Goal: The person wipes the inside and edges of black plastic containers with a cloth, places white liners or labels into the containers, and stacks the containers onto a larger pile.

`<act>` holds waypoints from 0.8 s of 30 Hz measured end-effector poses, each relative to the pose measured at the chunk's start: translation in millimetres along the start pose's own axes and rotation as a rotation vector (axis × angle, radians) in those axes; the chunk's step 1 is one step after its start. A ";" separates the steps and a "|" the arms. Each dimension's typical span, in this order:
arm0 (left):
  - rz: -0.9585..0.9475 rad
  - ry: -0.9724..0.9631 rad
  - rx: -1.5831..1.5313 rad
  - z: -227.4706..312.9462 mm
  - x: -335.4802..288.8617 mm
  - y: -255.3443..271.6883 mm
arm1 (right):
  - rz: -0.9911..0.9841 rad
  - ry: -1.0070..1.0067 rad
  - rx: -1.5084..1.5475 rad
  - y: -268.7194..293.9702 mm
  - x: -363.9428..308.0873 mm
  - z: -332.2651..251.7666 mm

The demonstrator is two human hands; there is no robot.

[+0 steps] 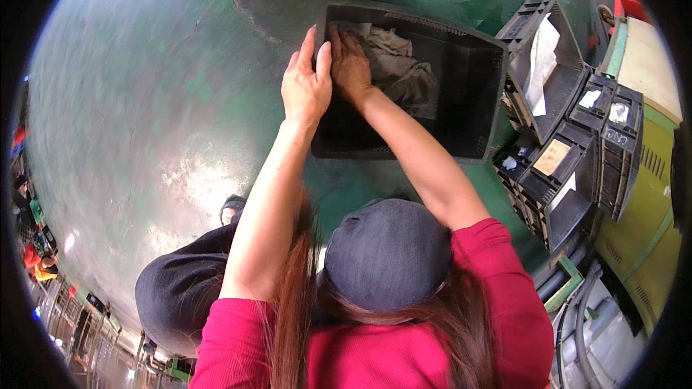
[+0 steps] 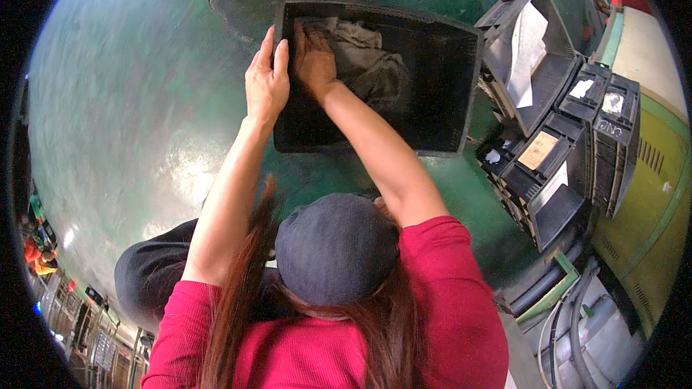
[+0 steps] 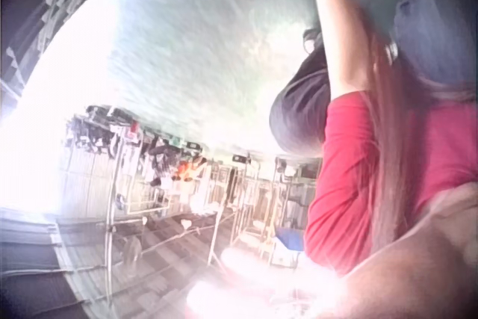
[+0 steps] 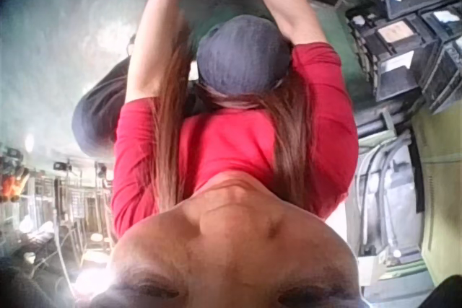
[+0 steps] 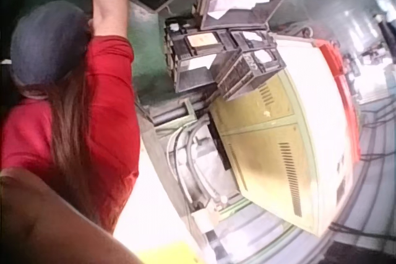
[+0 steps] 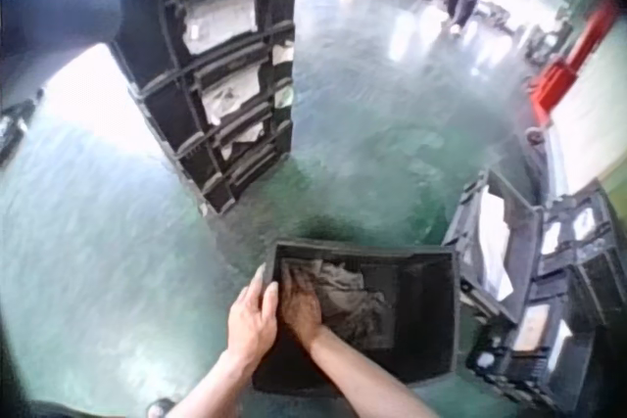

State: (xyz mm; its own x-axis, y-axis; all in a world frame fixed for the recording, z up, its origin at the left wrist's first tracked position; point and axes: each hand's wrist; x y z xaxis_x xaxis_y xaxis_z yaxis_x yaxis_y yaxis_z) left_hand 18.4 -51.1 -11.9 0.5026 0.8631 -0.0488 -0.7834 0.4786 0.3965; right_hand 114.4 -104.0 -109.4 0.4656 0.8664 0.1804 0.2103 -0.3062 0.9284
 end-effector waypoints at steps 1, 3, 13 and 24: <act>0.005 -0.018 0.011 -0.6 1.3 1.1 | 0.010 -0.033 0.024 1.5 -1.1 -4.1; 0.012 -0.054 0.025 -4.0 3.5 1.8 | -0.237 -0.023 0.002 25.6 -11.7 -6.1; 0.039 -0.044 0.089 -4.1 3.2 0.7 | -1.030 0.445 -0.021 77.2 -43.7 -8.3; 0.018 -0.008 0.078 1.1 3.5 -0.2 | -0.951 0.074 0.240 143.7 -81.7 59.3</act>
State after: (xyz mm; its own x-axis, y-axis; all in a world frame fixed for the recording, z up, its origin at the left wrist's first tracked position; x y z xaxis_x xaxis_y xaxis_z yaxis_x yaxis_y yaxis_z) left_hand 20.7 -48.3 -11.2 0.4923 0.8698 -0.0337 -0.7613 0.4490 0.4678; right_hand 157.6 -242.2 -10.0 -0.0414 0.8133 -0.5803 0.6422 0.4667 0.6082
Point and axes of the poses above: each hand's wrist, its own x-axis towards the middle knuckle, its own y-axis out of the back of the hand, z = x × y, and after that the axes turned 12 degrees about -x, right-handed
